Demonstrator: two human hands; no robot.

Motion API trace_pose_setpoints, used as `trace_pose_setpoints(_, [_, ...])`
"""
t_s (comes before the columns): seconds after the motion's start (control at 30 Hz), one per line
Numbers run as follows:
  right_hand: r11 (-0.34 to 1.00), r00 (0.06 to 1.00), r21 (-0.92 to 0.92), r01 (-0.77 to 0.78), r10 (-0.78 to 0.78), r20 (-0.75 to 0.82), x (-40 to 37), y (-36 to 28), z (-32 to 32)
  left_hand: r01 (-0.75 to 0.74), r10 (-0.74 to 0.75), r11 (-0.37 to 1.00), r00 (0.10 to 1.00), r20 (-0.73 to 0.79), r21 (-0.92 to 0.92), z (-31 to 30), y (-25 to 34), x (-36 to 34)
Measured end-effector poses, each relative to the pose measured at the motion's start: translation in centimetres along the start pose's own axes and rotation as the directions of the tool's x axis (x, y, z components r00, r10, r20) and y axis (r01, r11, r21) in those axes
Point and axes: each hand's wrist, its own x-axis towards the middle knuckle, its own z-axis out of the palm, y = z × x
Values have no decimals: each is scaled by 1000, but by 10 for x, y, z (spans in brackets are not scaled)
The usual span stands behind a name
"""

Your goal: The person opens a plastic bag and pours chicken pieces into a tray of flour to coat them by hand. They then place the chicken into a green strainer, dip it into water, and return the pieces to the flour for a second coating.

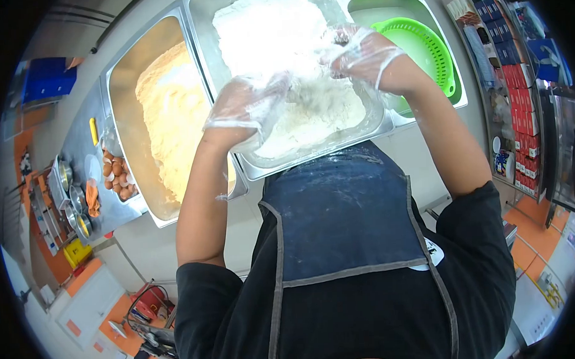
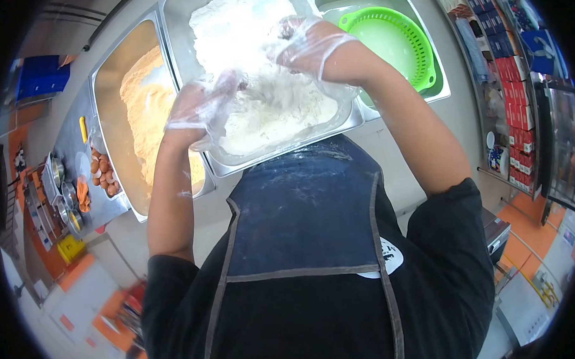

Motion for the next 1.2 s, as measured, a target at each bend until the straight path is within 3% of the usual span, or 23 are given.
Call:
trace_pose_setpoints(0.07, [981, 994, -183, 67, -81, -69, 16, 10, 0, 519, -490, 855, 811, 319, -5, -16, 12, 18])
trace_pose_setpoints(0.13, [814, 926, -538, 219, -347, -147, 49, 54, 13, 501, -487, 865, 846, 219, -12, 17, -26, 43])
trace_pose_setpoints(0.17, [823, 995, -561, 91, -93, 25, 74, 60, 18, 486, -482, 874, 869, 111, -14, 40, -51, 56])
trace_pose_setpoints(0.2, [797, 967, -604, -27, 174, 186, 94, 59, 29, 496, -494, 868, 864, 96, -1, 65, -71, 71])
trace_pose_setpoints(0.23, [784, 962, -621, -19, 184, 203, 99, 56, 48, 507, -506, 862, 858, 81, 14, 92, -89, 81])
trace_pose_setpoints(0.27, [768, 957, -640, -9, 191, 216, 102, 60, 63, 359, -369, 928, 922, 118, 97, 121, -109, 82])
trace_pose_setpoints(0.3, [744, 994, -661, 94, -31, 106, 113, 96, 89, 196, -224, 965, 961, 161, 173, 135, -122, 87])
trace_pose_setpoints(0.33, [621, 988, -774, 123, -5, 153, 117, 104, 106, 193, -221, 966, 962, 159, 173, 130, -119, 91])
trace_pose_setpoints(0.37, [629, 987, -768, 121, 5, 159, 109, 106, 104, 321, -344, 939, 899, 270, 127, 128, -111, 86])
trace_pose_setpoints(0.43, [771, 837, -594, 228, 156, 524, 90, 97, 84, 457, -457, 884, 802, 385, 98, 116, -98, 62])
trace_pose_setpoints(0.53, [784, 856, -562, 263, 80, 512, 50, 88, 42, 397, -334, 910, 872, 358, -118, 82, -75, 26])
trace_pose_setpoints(0.6, [790, 928, -602, 118, 128, 350, 51, 120, 50, 551, -514, 832, 810, 282, -64, 68, -61, 20])
trace_pose_setpoints(0.63, [793, 924, -597, 119, 131, 358, 52, 143, 73, 640, -564, 708, 766, 307, -297, 113, -99, 20])
trace_pose_setpoints(0.7, [965, 967, -50, -256, 256, 4, 62, 184, 119, 655, -656, 293, 668, 352, -697, 202, -172, 20])
trace_pose_setpoints(0.77, [952, 972, -197, -236, 230, -54, 70, 136, 124, 554, -584, 318, 754, 302, -769, 203, -132, 44])
trace_pose_setpoints(0.8, [905, 939, 251, -345, 334, 86, 80, 136, 128, 464, -510, 319, 819, 263, -826, 197, -109, 49])
trace_pose_setpoints(0.83, [651, 899, 623, -434, 354, 256, 86, 135, 128, 459, -508, 322, 821, 258, -828, 179, -89, 49])
trace_pose_setpoints(0.87, [496, 910, 787, -366, 366, 193, 71, 101, 116, 469, -578, 111, 748, 327, -876, 155, -68, 49])
trace_pose_setpoints(0.9, [514, 915, 779, -360, 357, 188, 68, 93, 111, 443, -621, -109, 668, 409, -890, 138, -54, 52])
trace_pose_setpoints(1.0, [608, 954, 767, -207, 300, 20, 54, 85, 98, 355, -527, -12, 792, 307, -935, 122, -54, 48])
trace_pose_setpoints(1.1, [786, 979, 615, -61, 168, -117, 39, 40, 69, 335, -633, 144, 754, 174, -931, 64, -9, 39])
trace_pose_setpoints(1.13, [908, 952, 397, -131, 226, -205, 28, 14, 59, 328, -633, 135, 755, 174, -935, 54, -3, 37])
trace_pose_setpoints(1.2, [982, 941, 103, -160, 183, -283, 21, 1, 52, 345, -563, 396, 823, 72, -851, 41, -2, 29])
